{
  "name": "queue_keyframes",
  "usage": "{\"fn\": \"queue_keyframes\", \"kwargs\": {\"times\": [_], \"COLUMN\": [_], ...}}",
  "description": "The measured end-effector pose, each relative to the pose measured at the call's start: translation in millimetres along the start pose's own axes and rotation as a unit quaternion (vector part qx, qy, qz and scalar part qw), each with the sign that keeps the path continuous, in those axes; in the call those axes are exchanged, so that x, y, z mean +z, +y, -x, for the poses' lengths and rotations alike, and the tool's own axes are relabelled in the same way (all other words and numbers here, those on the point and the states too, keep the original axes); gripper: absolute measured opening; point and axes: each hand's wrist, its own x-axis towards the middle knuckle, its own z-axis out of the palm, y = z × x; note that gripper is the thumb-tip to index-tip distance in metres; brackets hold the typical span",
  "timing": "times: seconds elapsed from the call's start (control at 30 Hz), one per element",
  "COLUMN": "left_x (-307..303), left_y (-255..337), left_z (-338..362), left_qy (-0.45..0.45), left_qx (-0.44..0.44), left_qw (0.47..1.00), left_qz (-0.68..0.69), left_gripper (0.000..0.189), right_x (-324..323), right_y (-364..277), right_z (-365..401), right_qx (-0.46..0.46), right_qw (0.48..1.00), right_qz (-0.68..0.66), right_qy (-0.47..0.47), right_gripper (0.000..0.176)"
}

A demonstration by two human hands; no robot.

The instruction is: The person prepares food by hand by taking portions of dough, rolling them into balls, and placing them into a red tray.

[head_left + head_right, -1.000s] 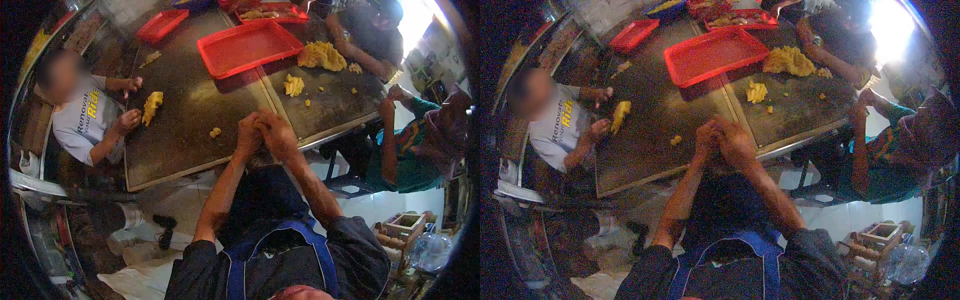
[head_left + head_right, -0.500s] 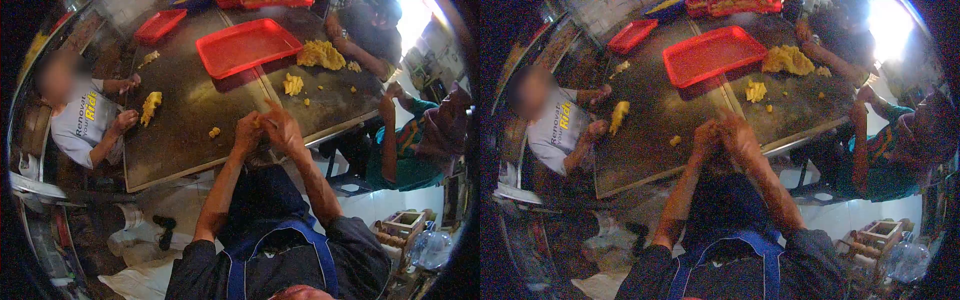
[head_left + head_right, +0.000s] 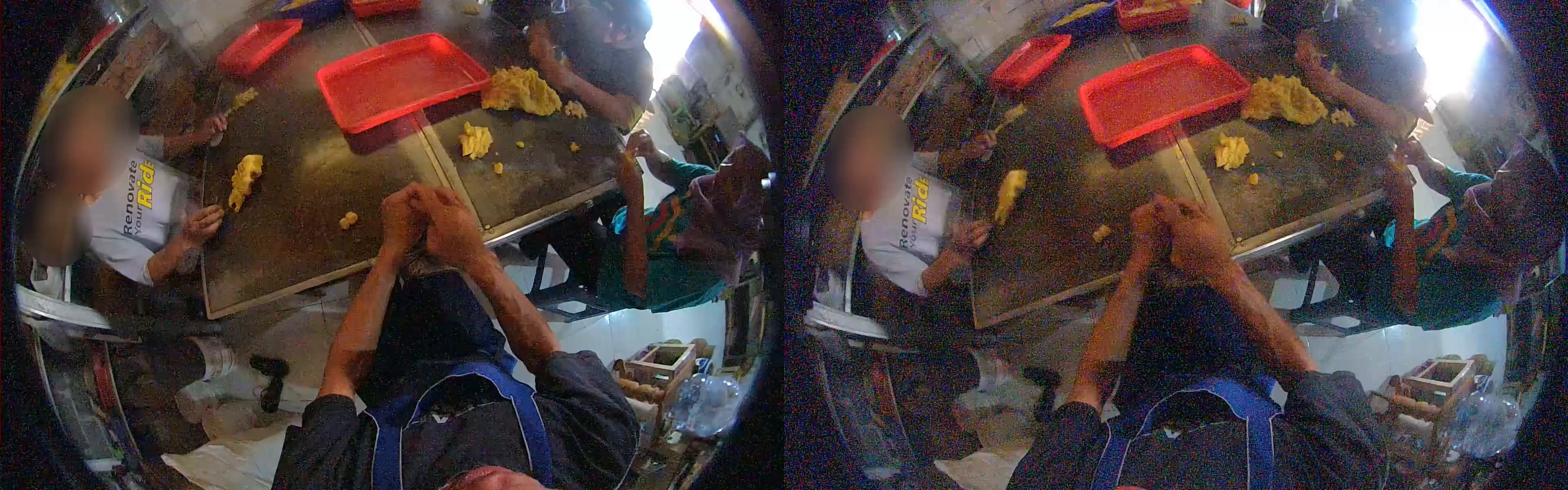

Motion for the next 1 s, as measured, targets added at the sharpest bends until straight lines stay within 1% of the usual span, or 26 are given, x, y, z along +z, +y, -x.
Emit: {"fn": "queue_keyframes", "kwargs": {"times": [0.07,0.1,0.13,0.17,0.2,0.23,0.27,0.3,0.33,0.4,0.43,0.47,0.5,0.53,0.57,0.6,0.63,0.7,0.73,0.77,0.83,0.87,0.9,0.93,0.97,1.0], "left_x": [1.1,-2.2,-3.4,-0.5,0.8,-0.1,-4.9,-13.0,-18.6,-25.5,-26.8,-26.0,-26.1,-26.7,-27.0,-26.7,-26.5,-24.4,-25.4,-25.3,-28.2,-29.3,-29.6,-32.3,-35.4,-38.2], "left_y": [-1.2,4.9,10.3,4.2,-6.1,-13.3,-7.7,4.7,17.3,35.0,38.9,38.8,37.9,36.3,27.4,13.3,3.4,6.7,8.2,2.4,-0.9,6.9,14.1,24.3,16.4,0.2], "left_z": [-0.4,3.6,0.5,-1.3,-1.7,0.3,1.0,1.8,1.2,-2.1,-0.6,-0.4,0.6,0.0,-4.3,-7.6,-7.6,-15.4,-18.1,-17.0,-11.7,-8.9,-3.1,-1.2,0.4,4.1], "left_qy": [-0.012,-0.019,-0.023,-0.032,-0.018,-0.006,-0.015,-0.047,-0.076,-0.065,-0.054,-0.054,-0.069,-0.085,-0.085,-0.089,-0.092,-0.069,-0.045,-0.044,-0.009,-0.01,0.036,0.082,0.084,0.048], "left_qx": [0.01,0.068,0.136,0.149,0.111,0.067,0.071,0.05,0.029,0.021,0.007,0.008,-0.012,-0.034,-0.036,-0.094,-0.155,-0.187,-0.21,-0.209,-0.117,-0.114,0.004,0.124,0.128,0.063], "left_qw": [1.0,0.99,0.959,0.959,0.986,0.998,0.997,0.996,0.988,0.994,0.997,0.997,0.995,0.991,0.991,0.979,0.959,0.96,0.962,0.962,0.926,0.927,0.979,0.988,0.987,0.994], "left_qz": [0.006,-0.124,-0.246,-0.24,-0.119,0.0,0.001,0.065,0.128,0.091,0.051,0.053,0.076,0.099,0.097,0.158,0.22,0.197,0.167,0.168,0.358,0.358,0.202,0.038,0.038,0.081], "left_gripper": [0.025,0.025,0.026,0.026,0.03,0.036,0.036,0.04,0.046,0.043,0.041,0.041,0.034,0.028,0.028,0.022,0.019,0.02,0.024,0.024,0.028,0.028,0.028,0.028,0.028,0.026], "right_x": [-19.7,-28.6,-32.9,-36.3,-39.5,-43.9,-50.5,-56.6,-66.5,-86.7,-83.2,-76.1,-69.0,-66.0,-59.8,-55.8,-54.7,-61.0,-57.5,-47.9,-42.5,-42.7,-40.7,-39.7,-37.9,-37.9], "right_y": [16.2,24.8,34.4,46.9,60.5,79.9,104.4,120.7,126.1,130.0,140.8,154.0,166.5,161.9,156.4,151.8,149.6,150.7,168.1,198.4,205.9,198.5,189.9,174.8,157.3,147.7], "right_z": [-12.8,-12.2,-10.0,-6.9,-6.0,-3.2,-1.2,-3.6,-12.7,-36.8,-42.7,-51.3,-57.3,-62.2,-65.0,-64.2,-61.6,-58.4,-61.3,-67.8,-66.6,-63.6,-58.4,-49.0,-34.3,-26.2], "right_qx": [-0.036,-0.067,-0.055,0.028,0.11,0.119,0.185,0.249,0.253,0.258,0.26,0.126,-0.012,-0.013,0.025,0.064,0.068,0.108,0.109,0.072,0.039,0.022,0.006,0.003,0.035,0.069], "right_qw": [0.999,0.997,0.998,0.983,0.926,0.922,0.94,0.948,0.946,0.948,0.948,0.985,0.99,0.99,0.991,0.987,0.987,0.987,0.987,0.983,0.976,0.975,0.969,0.968,0.964,0.959], "right_qz": [0.002,0.002,0.009,0.158,0.3,0.304,0.237,0.165,0.165,0.183,0.183,0.102,0.017,0.016,0.069,0.121,0.119,0.115,0.117,0.168,0.216,0.213,0.208,0.209,0.223,0.237], "right_qy": [-0.02,-0.041,-0.029,0.09,0.203,0.208,0.162,0.114,0.119,-0.012,-0.013,0.065,0.14,0.139,0.114,0.086,0.08,0.011,0.01,-0.003,-0.009,0.063,0.134,0.137,0.138,0.137], "right_gripper": [0.06,0.054,0.054,0.048,0.042,0.042,0.041,0.04,0.04,0.041,0.041,0.037,0.035,0.035,0.032,0.029,0.029,0.029,0.029,0.027,0.025,0.021,0.017,0.017,0.015,0.014]}}
